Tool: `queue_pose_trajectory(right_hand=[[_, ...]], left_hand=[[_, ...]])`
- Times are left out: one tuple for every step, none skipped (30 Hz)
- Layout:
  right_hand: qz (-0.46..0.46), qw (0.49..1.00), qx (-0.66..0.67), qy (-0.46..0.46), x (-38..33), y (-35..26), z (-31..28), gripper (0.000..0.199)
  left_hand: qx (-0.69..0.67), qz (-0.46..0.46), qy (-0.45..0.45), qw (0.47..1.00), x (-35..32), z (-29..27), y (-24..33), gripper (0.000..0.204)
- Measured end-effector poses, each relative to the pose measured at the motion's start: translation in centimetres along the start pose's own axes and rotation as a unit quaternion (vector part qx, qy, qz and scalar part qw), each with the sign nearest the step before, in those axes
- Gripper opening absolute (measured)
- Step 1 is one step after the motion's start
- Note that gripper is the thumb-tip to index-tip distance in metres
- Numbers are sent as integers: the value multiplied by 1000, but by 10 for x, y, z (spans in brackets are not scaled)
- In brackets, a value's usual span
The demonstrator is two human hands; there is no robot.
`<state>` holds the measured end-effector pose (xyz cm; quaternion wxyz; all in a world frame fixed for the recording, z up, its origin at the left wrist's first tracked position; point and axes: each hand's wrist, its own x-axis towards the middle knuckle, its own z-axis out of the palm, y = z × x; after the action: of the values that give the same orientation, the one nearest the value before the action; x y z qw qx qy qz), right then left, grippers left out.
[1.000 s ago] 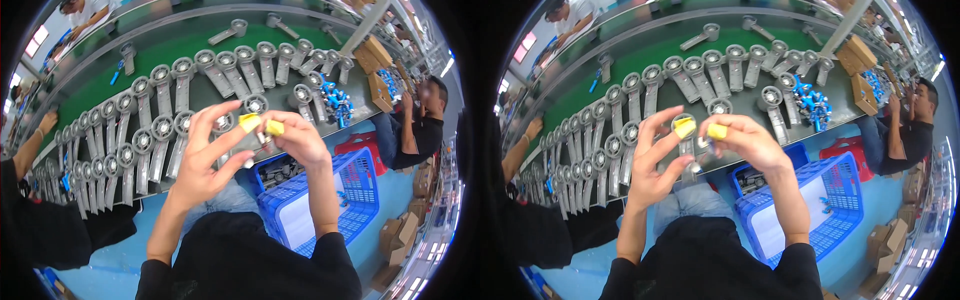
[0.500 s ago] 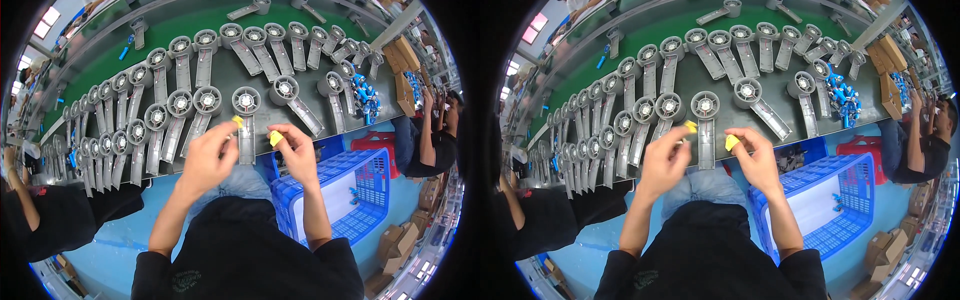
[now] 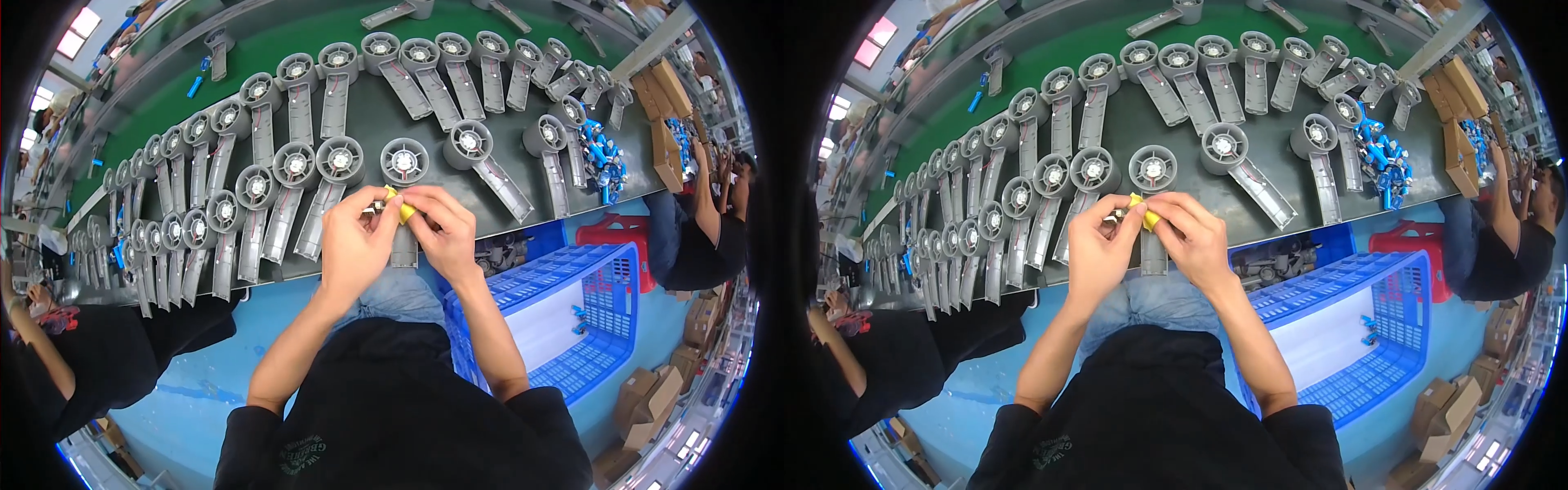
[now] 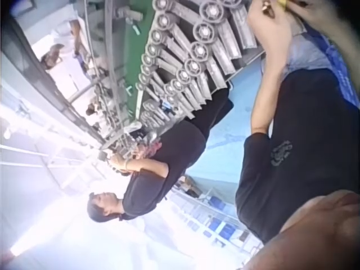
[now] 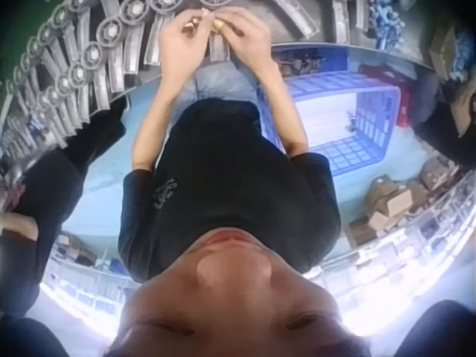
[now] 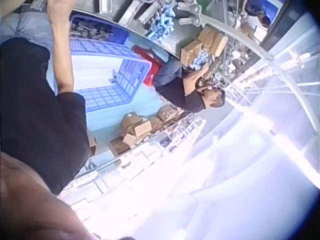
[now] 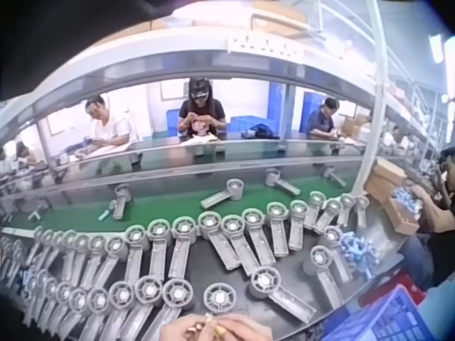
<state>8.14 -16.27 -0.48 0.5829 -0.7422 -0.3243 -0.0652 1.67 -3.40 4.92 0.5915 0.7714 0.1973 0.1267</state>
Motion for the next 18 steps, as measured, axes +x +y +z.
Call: queue_pose_trajectory(right_hand=[[2,1000,3,-2,1,1,1,24],[-9,1000,-13,-2,2,2,0,24],[-19,999,-29,-2,2,3,0,24],[-15,1000,-27,-3,3,2,0,24],[-17,999,-40,-5,4,1,-1,24],[-14,998,-53,-10,3,1,0,24],[-3,999,-50,-13,3,3,1,24],[-24,998,-60,-12,5,6,2,24],[-46,996,-70,-10,5,7,2,25],[-45,996,-77,-9,5,5,1,25],[-48,996,-70,0,3,7,3,24],[-52,996,-69,3,4,7,3,24],[-56,996,-68,6,4,6,4,23],[-51,996,-66,3,3,6,4,23],[-57,996,-68,-3,2,7,4,23],[-63,995,-71,-9,2,7,3,23],[-60,996,-70,-11,2,7,2,23],[-60,995,-75,-13,3,6,2,23]], left_hand=[[2,-3,2,1000,0,-2,2,13],[-6,-7,-15,1000,2,-5,2,14],[-15,-11,-33,999,1,-8,1,19],[9,4,-44,999,0,-10,-8,28],[11,-1,-44,999,-1,-13,-10,28],[9,26,-42,999,-4,-16,-12,29],[7,52,-39,998,-7,-18,-15,30],[24,95,-37,995,-5,-16,-25,30],[27,85,-39,995,-6,-17,-26,30],[52,80,-59,994,-7,-18,-25,30],[76,75,-79,991,-9,-19,-26,29],[79,101,-51,990,-9,-16,-30,27],[80,95,-52,991,-9,-14,-32,27],[87,130,-29,987,-9,-13,-33,27],[93,166,-5,982,-9,-12,-33,26],[65,146,5,987,-10,-11,-34,27],[65,143,4,988,-9,-11,-37,27],[77,175,7,982,-7,-12,-41,28]])
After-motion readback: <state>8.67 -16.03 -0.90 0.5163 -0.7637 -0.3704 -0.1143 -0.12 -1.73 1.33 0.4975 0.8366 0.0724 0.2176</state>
